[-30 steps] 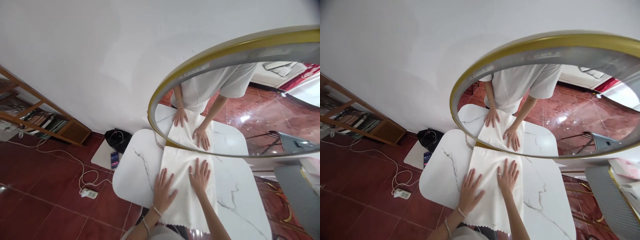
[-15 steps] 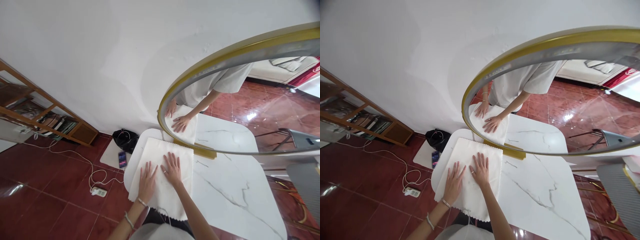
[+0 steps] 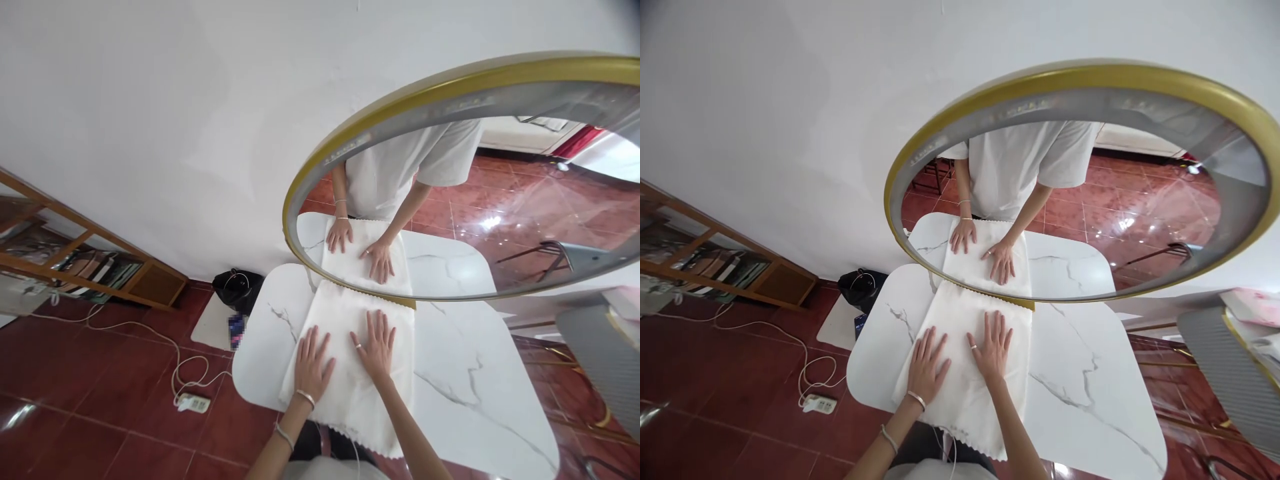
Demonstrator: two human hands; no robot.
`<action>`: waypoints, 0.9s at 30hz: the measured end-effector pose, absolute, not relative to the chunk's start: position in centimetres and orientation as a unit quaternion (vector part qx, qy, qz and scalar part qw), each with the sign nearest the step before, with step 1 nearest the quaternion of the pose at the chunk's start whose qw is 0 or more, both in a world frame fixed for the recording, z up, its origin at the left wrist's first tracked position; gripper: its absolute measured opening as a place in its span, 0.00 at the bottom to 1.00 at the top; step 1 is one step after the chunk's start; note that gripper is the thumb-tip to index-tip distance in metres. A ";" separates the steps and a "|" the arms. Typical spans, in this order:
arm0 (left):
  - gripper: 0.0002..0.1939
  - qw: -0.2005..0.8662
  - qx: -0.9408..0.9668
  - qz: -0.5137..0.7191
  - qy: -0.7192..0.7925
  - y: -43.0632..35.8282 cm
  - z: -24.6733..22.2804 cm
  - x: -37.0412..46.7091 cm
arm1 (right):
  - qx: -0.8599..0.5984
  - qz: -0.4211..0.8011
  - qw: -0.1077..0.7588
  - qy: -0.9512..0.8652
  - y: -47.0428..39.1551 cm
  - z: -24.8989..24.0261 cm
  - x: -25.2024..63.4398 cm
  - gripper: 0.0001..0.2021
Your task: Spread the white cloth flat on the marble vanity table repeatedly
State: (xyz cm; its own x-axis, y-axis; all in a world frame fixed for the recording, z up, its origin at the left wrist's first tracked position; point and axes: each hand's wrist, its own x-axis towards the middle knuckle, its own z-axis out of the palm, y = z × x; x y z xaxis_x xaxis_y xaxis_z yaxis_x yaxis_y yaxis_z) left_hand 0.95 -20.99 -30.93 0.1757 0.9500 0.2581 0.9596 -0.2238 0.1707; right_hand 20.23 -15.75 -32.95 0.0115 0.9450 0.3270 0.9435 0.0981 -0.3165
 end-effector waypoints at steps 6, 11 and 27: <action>0.32 0.027 -0.744 -0.153 -0.650 -21.8 -31.3 -4.0 | -0.629 0.004 0.212 -0.748 -15.3 -32.5 14.3 0.36; 0.32 0.006 -0.709 -0.172 -0.684 -22.6 -31.2 -9.0 | -0.600 0.030 0.198 -0.775 -14.3 -31.7 8.6 0.36; 0.28 -0.103 -0.714 -0.183 -0.668 -8.6 -30.3 -9.6 | -0.666 -0.019 0.167 -0.727 -10.7 -32.6 6.2 0.32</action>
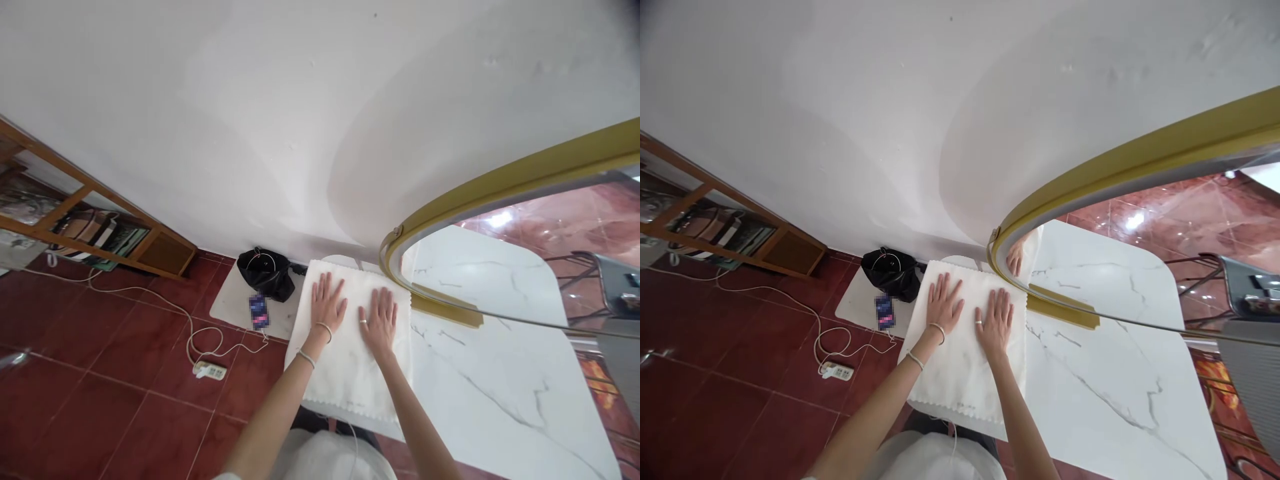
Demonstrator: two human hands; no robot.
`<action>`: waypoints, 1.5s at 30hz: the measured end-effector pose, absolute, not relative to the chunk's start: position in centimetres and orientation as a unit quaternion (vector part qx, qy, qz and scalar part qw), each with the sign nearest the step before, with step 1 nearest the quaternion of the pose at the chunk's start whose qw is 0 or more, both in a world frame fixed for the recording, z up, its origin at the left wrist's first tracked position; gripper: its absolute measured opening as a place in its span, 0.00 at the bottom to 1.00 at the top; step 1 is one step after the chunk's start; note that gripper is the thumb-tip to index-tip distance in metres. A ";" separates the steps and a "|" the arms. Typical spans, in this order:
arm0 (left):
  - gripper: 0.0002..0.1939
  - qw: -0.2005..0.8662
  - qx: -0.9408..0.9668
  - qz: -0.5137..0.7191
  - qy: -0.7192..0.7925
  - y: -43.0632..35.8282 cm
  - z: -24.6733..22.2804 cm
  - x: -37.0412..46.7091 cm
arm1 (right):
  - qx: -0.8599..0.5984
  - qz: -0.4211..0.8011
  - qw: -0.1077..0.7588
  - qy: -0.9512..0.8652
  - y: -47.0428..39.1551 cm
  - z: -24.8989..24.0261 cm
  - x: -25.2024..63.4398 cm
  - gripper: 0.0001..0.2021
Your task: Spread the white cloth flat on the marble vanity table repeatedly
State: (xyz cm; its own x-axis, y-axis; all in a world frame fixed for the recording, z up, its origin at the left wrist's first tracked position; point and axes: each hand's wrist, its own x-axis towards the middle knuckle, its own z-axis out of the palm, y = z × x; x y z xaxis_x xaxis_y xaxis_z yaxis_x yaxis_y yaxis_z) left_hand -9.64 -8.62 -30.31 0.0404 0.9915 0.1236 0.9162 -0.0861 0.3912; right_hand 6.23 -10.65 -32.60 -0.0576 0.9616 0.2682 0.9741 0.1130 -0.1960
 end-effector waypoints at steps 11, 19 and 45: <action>0.26 0.092 0.669 0.188 0.713 -1.3 -30.2 -10.0 | -0.736 0.001 0.138 -0.662 0.2 -31.5 1.7 0.30; 0.27 0.094 0.730 0.167 0.656 -6.9 -30.3 -13.1 | -0.667 -0.012 0.175 -0.724 -4.9 -32.2 3.3 0.29; 0.29 0.083 0.754 0.158 0.632 -7.2 -30.0 -13.8 | -0.631 0.056 0.210 -0.745 -13.4 -31.2 2.8 0.27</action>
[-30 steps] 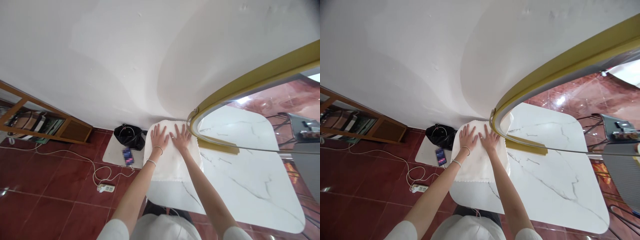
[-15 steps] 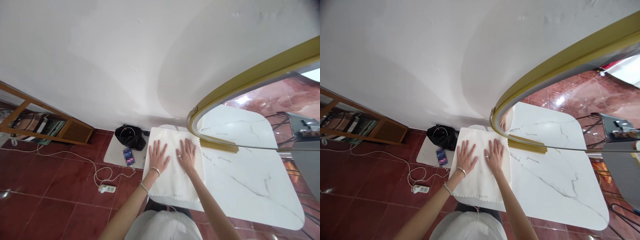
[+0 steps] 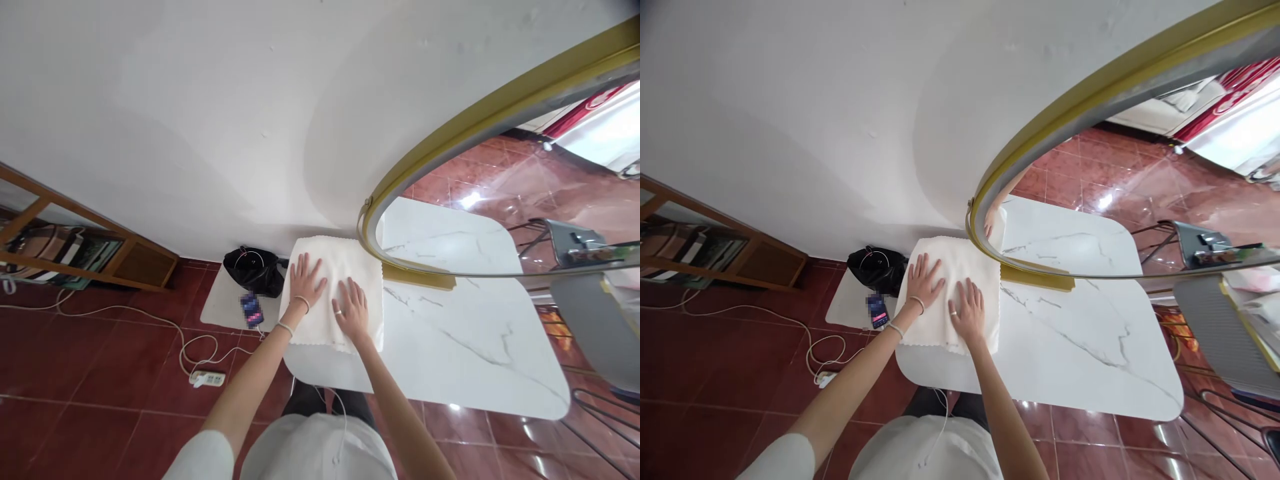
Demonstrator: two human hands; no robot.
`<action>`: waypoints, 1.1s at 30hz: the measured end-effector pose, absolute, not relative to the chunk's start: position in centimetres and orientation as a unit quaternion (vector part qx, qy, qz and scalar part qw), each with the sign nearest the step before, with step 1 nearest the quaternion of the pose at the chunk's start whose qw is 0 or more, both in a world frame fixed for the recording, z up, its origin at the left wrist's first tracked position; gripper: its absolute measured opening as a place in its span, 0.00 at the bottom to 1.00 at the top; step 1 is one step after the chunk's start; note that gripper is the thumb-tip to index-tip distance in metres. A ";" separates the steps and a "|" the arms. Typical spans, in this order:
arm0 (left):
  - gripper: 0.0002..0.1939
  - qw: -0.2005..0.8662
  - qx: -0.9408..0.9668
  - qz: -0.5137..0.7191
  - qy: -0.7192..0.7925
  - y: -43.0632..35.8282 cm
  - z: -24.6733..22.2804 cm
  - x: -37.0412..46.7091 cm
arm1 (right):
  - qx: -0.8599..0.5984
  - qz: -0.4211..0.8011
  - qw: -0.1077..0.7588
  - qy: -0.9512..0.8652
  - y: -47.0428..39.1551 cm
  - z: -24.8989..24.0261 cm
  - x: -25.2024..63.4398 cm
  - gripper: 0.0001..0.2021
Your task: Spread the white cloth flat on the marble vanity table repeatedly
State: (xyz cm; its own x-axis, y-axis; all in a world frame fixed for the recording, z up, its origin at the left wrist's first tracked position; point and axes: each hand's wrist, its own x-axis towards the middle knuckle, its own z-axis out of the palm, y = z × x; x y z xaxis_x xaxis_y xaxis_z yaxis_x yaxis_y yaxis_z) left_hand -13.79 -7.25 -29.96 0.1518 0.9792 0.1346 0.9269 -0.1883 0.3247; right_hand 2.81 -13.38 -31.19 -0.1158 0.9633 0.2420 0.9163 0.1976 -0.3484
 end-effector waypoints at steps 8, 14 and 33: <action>0.31 0.054 0.763 0.182 0.618 -18.1 -31.0 -17.6 | -0.582 0.051 0.127 -0.801 -18.9 -30.7 2.6 0.40; 0.34 0.027 0.755 0.183 0.629 -23.1 -31.1 -15.8 | -0.553 0.044 0.127 -0.822 -23.2 -30.4 3.3 0.40; 0.35 0.026 0.877 0.194 0.440 -19.5 -32.9 -0.8 | -0.708 -0.054 0.152 -0.688 -27.9 -33.6 18.5 0.32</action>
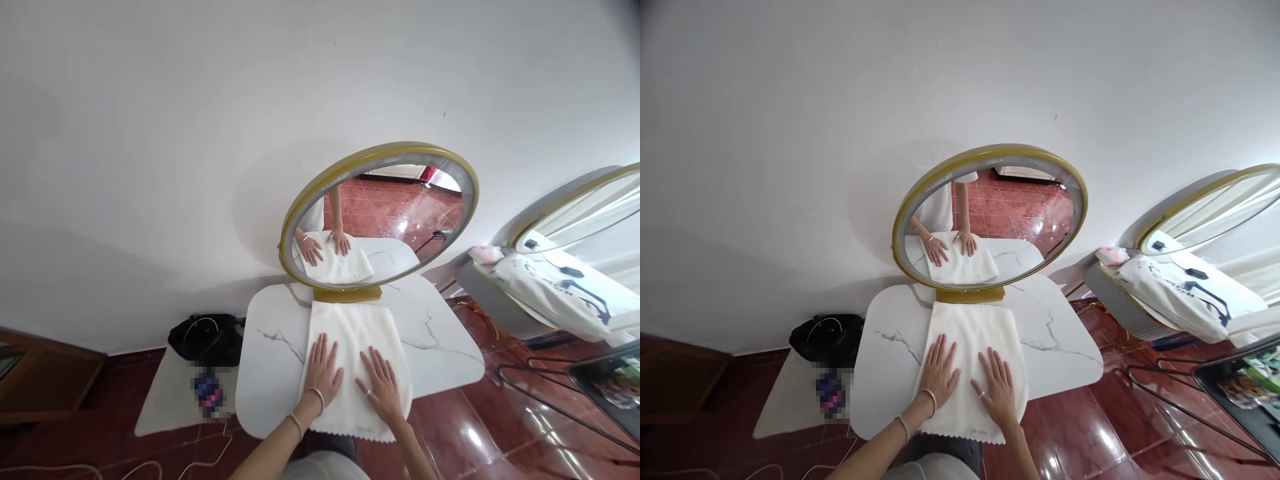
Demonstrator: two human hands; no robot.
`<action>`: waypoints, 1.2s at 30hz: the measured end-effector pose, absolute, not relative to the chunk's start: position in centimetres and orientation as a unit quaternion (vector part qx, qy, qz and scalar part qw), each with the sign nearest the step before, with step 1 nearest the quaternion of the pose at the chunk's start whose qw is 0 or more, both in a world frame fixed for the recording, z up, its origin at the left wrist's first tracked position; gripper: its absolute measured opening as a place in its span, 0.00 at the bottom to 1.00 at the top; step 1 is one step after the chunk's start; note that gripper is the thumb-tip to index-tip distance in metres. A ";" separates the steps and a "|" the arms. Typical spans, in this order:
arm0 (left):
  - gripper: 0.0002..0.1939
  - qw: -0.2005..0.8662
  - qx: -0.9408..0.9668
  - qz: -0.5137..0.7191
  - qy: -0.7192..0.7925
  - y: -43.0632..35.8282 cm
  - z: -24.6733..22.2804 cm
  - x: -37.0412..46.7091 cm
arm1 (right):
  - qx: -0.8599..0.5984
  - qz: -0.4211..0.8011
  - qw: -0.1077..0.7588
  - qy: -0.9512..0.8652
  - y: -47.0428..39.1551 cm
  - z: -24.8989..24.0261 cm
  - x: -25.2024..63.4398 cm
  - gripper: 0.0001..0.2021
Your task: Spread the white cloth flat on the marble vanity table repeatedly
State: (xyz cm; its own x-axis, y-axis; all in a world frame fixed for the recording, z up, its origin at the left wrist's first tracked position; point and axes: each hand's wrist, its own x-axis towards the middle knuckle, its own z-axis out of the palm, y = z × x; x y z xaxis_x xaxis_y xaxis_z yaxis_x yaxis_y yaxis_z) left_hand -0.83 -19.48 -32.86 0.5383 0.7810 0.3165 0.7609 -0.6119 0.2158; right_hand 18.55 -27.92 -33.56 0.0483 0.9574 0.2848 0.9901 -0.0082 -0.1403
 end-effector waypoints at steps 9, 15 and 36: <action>0.32 -0.046 0.855 0.212 0.472 -19.0 -34.2 -2.4 | -0.726 0.123 0.097 -0.670 -23.6 -32.7 18.7 0.27; 0.31 -0.085 0.806 0.219 0.543 -19.4 -35.3 -7.2 | -0.652 0.219 0.110 -0.718 -20.8 -30.9 14.4 0.30; 0.17 0.072 0.549 0.189 0.811 -15.1 -30.8 -10.8 | -0.561 0.315 0.095 -0.759 -18.8 -29.8 11.9 0.35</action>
